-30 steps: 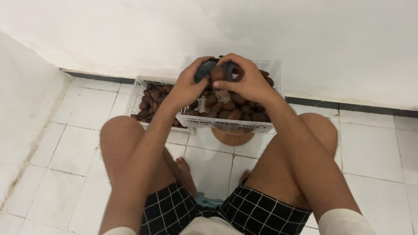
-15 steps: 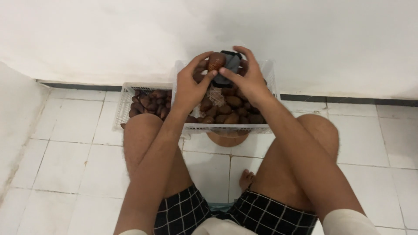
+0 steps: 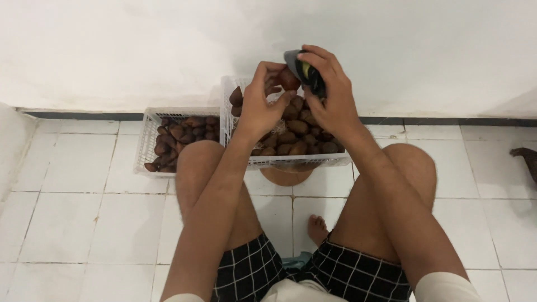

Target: The person sits on a tiled floor and cleans brown nuts using a gray cloth. They pick up individual nuts from a white plastic basket, rub them with the cloth, and place them into a second basket. The process is repeated continuously.

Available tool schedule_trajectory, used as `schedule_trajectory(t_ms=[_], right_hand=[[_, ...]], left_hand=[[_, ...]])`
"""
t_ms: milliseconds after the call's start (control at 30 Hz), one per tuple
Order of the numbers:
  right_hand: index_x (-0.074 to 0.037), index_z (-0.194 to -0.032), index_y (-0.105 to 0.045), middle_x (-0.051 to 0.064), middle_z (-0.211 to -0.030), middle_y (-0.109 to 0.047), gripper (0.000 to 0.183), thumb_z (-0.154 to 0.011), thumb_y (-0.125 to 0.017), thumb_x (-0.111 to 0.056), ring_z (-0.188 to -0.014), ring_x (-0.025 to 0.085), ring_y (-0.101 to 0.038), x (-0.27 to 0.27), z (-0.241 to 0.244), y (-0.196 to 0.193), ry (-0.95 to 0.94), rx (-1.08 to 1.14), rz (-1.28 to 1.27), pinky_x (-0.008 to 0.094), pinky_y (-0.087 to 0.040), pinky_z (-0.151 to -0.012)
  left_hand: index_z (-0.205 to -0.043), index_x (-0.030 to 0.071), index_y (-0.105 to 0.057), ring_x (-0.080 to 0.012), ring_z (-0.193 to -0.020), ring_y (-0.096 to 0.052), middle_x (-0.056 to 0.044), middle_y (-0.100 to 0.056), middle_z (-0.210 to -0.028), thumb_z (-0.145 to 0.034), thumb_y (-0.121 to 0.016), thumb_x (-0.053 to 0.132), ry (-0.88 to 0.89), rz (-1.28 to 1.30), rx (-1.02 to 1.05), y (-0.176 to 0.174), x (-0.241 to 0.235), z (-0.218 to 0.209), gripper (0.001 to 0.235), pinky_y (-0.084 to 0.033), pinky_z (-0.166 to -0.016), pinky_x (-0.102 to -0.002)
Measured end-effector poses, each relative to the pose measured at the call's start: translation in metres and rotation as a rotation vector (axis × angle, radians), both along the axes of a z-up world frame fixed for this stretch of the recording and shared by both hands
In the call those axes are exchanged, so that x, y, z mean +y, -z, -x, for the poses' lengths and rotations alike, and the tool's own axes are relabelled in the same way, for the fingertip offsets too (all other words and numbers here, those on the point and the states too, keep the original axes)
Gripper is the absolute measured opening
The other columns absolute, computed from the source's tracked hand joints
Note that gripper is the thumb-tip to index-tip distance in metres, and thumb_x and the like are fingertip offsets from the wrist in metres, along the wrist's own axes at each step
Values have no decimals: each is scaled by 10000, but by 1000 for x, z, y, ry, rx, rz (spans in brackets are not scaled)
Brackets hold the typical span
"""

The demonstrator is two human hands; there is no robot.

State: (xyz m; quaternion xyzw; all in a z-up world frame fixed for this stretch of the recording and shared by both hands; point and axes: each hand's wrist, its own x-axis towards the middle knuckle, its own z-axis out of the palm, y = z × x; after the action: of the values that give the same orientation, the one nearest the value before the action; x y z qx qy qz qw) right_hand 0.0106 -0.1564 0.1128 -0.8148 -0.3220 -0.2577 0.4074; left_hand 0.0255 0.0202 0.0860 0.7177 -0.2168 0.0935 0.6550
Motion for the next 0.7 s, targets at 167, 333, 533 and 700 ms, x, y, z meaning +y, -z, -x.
schedule_trajectory(t_ms=[167,333,533,700], right_hand=[[-55,-1326,-552,160,-1324,-618,447,-891,-537,45,-1249,338,-593,-8,1,20,208,103,-47,439,-444,-1089],[-104,-1347,-582,176,-1514,-436,546,-855,-511,121,-1407,417,-514,2,18,10,180,-158,-86,494,-520,-1125],[-152,-1229,-665,126,-1338,-586,490,-808,-673,97,-1206,445,-627,0,5,23,279,24,-35,550,-505,-1020],[-104,-1160,-736,168,-1351,-587,439,-795,-698,137,-1276,421,-582,8,6,36,174,-267,19,515,-463,-1084]], left_hand=[[-1265,130,-507,-278,-1163,-716,-129,-666,-1266,-980,-679,166,33,-21,36,8,3,-3,335,-614,-989,-396],[-1297,96,-537,-285,-1193,-708,-121,-658,-1304,-1002,-579,15,89,-134,-9,14,4,1,309,-629,-973,-389],[-1387,101,-550,-371,-1242,-628,-148,-645,-1301,-1019,-630,-18,-3,-242,-203,33,9,-5,395,-559,-1040,-541],[-1411,75,-520,-395,-1208,-639,-184,-598,-1347,-988,-615,-100,-39,-384,-353,40,10,-7,467,-570,-1022,-569]])
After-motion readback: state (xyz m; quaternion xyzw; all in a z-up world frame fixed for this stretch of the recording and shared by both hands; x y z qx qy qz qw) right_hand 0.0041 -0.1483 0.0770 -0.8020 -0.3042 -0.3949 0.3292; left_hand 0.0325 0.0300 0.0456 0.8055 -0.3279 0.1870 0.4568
